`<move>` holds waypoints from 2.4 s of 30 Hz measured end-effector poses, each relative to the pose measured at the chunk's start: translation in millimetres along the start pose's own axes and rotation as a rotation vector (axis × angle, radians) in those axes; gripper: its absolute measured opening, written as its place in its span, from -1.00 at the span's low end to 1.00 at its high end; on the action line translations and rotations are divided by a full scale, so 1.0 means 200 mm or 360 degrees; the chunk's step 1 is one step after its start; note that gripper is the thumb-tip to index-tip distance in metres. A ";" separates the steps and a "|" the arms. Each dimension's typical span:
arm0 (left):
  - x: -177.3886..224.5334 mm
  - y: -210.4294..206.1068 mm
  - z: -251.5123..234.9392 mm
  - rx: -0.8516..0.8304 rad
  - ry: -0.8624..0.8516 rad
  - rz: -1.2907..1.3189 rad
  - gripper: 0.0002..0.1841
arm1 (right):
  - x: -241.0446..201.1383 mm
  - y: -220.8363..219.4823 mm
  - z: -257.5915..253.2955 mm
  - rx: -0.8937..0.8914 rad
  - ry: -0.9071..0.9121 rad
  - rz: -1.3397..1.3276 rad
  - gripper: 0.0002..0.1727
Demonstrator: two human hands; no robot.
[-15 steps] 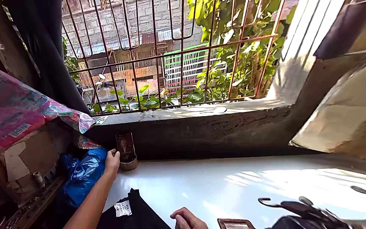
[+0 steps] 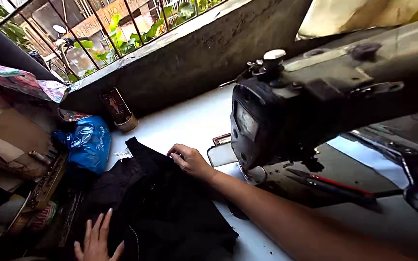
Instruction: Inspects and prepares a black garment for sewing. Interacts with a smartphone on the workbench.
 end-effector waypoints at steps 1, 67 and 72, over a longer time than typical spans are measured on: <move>-0.03 -0.09 -0.01 0.0183 -0.0052 -0.0066 -0.16 | -0.01 0.00 0.00 0.0034 0.0000 0.0012 -0.75; 0.51 -0.39 0.26 0.0715 -0.1094 0.0459 -0.91 | -0.20 0.30 0.88 -0.0233 0.0858 0.0996 -0.65; 0.54 -0.33 0.24 0.0533 -0.1057 0.0348 -0.77 | -0.20 0.30 0.88 -0.0259 0.0845 0.0999 -0.65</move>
Point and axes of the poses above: each hand's wrist, its own z-axis away from the middle knuckle, its own y-axis out of the back of the hand, x = y × z, the point moved 1 cm from there along -z, towards the middle knuckle, and after that the axes turned 5 degrees about -y, right-handed, at the moved point
